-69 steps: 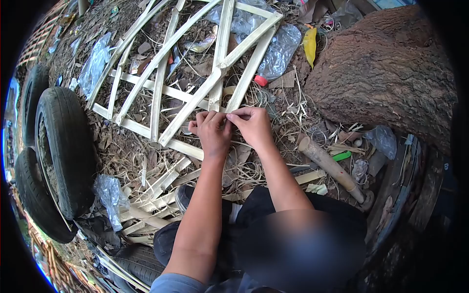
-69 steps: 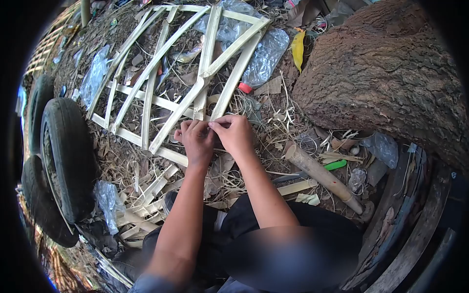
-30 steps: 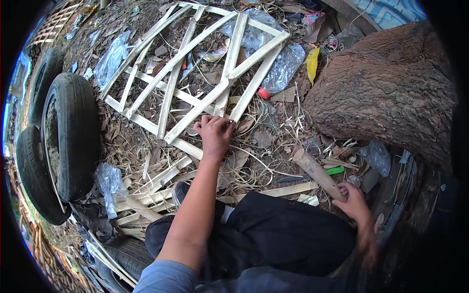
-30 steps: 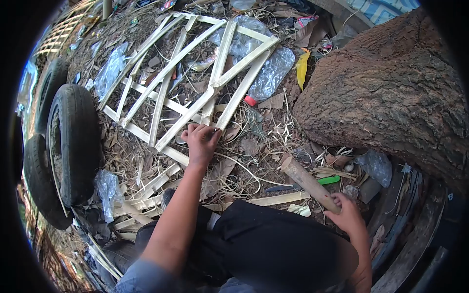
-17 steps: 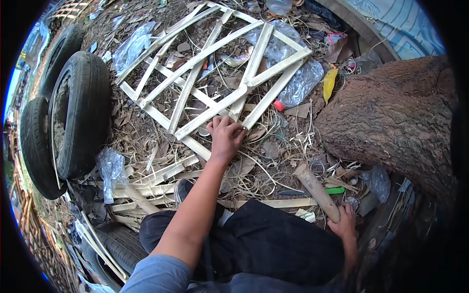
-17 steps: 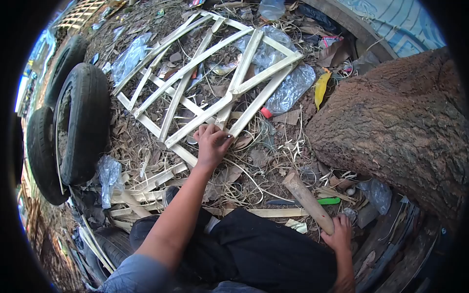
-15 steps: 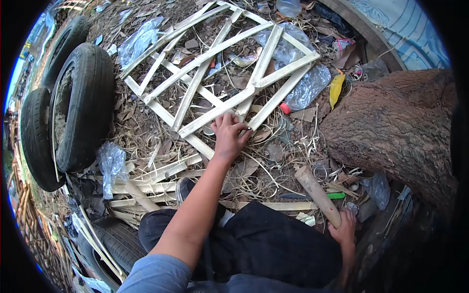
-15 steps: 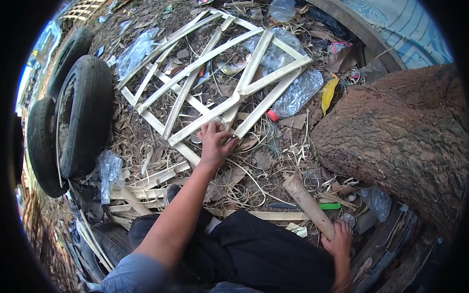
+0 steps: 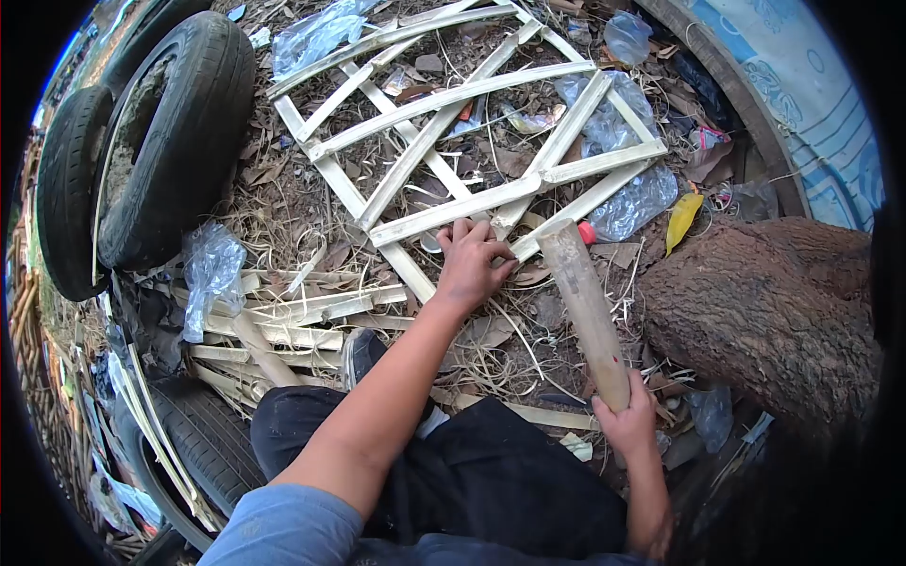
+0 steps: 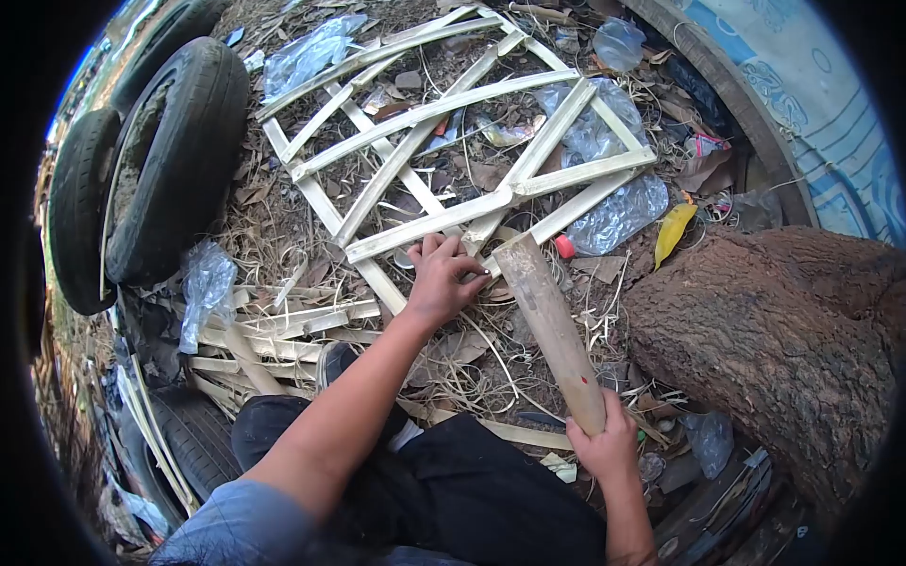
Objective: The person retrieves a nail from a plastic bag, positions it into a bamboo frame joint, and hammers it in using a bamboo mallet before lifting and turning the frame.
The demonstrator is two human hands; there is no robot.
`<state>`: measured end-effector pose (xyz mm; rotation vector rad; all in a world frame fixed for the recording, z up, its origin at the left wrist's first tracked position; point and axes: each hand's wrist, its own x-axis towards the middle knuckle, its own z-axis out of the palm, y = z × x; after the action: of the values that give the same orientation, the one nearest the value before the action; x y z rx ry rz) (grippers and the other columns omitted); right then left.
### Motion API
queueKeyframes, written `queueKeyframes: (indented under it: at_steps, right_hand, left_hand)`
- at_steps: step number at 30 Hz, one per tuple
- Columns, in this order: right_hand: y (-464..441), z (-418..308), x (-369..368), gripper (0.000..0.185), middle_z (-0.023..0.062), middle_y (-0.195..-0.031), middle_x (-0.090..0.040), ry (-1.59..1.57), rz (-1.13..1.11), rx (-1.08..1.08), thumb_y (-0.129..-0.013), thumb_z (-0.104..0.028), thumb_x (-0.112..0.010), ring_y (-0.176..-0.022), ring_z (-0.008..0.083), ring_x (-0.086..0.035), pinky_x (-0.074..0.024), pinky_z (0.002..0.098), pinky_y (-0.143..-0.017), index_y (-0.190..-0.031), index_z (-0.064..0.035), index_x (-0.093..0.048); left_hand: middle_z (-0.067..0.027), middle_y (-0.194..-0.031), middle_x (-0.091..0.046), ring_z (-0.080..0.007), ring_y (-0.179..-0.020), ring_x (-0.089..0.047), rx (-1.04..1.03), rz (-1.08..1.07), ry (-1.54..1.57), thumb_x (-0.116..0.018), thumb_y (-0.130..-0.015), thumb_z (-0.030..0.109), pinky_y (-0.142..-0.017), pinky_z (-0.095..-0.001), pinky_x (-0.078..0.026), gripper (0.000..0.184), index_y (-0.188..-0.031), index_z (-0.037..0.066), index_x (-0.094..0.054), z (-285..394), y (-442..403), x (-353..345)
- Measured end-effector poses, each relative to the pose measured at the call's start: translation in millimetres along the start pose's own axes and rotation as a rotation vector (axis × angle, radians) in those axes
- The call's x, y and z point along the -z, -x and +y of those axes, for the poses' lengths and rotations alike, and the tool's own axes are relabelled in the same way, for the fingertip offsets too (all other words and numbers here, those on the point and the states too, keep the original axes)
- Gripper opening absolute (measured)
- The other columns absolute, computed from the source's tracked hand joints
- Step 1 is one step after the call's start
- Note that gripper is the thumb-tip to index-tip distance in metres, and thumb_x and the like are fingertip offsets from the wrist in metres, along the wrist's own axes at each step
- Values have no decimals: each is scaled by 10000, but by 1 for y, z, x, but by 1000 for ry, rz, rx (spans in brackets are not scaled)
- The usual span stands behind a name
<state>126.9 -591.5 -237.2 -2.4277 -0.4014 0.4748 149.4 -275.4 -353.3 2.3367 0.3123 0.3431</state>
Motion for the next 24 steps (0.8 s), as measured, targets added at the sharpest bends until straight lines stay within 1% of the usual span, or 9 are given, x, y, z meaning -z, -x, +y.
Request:
queueKeyframes:
  at_steps: [2,3,7,10,13,16,19,22,24]
  right_hand:
    - [-5,-2,-7,448,200,-857,-686,81,-9,-17,-711,-115,-733,-823,380,-699,-542,422,-709,-1113,-12,-562]
    - [-6,-5,-9,448,200,-857,-686,88,-17,-13,-711,-115,-733,-823,380,-699,-542,422,-709,-1113,-12,-562]
    - [-5,-12,-9,524,267,-815,-655,259,-101,-8,-697,-212,-741,-781,461,-648,-527,505,-692,-1154,-39,-555]
    - [3,-11,-14,518,261,-822,-660,179,-19,-41,-705,-207,-740,-776,461,-648,-521,510,-697,-1158,-40,-552]
    - [-2,-30,-3,506,258,-831,-663,348,-130,-91,-714,-200,-737,-776,454,-652,-522,506,-687,-1157,-38,-552]
    - [3,-18,-10,505,257,-838,-665,224,32,16,-717,-200,-736,-777,444,-656,-522,501,-680,-1157,-35,-553]
    - [-1,-28,-6,510,275,-872,-659,293,-88,-75,-717,-153,-727,-828,470,-647,-519,507,-717,-1171,-9,-543]
    - [2,-23,-13,520,279,-861,-658,278,-9,37,-713,-156,-727,-819,469,-646,-518,506,-716,-1176,-7,-542]
    - [0,-34,-11,521,278,-871,-658,313,-66,-23,-712,-156,-726,-819,468,-645,-518,505,-718,-1176,-3,-544]
  left_hand:
    - [3,-873,-514,-232,-976,-462,7,-15,-5,-832,-644,214,-892,-454,-261,163,-765,164,-736,2,0,3]
    - [-16,-902,-536,-249,-1031,-466,54,-70,-5,-817,-671,219,-966,-502,-259,154,-796,164,-747,3,0,5]
    - [-17,-914,-538,-253,-1046,-467,52,-33,-26,-814,-678,217,-982,-521,-258,149,-797,160,-746,-1,1,-2]
    - [1,-877,-516,-234,-975,-465,47,-14,-12,-826,-637,188,-957,-474,-252,175,-772,138,-727,-1,1,-2]
    - [1,-881,-519,-236,-982,-465,24,-5,30,-823,-644,185,-958,-485,-253,167,-773,136,-727,-1,2,0]
    - [-2,-889,-525,-239,-996,-465,57,-41,3,-824,-648,186,-968,-499,-251,165,-773,137,-728,1,1,1]
    - [-6,-901,-530,-242,-1006,-464,44,-32,6,-822,-645,189,-973,-510,-246,174,-781,133,-729,2,1,2]
    - [-30,-930,-538,-262,-1066,-464,87,-90,-43,-779,-704,189,-991,-545,-241,129,-822,144,-754,4,-2,3]
    - [-36,-932,-532,-263,-1064,-462,82,-72,-63,-767,-704,181,-988,-544,-241,141,-842,151,-759,3,-1,2]
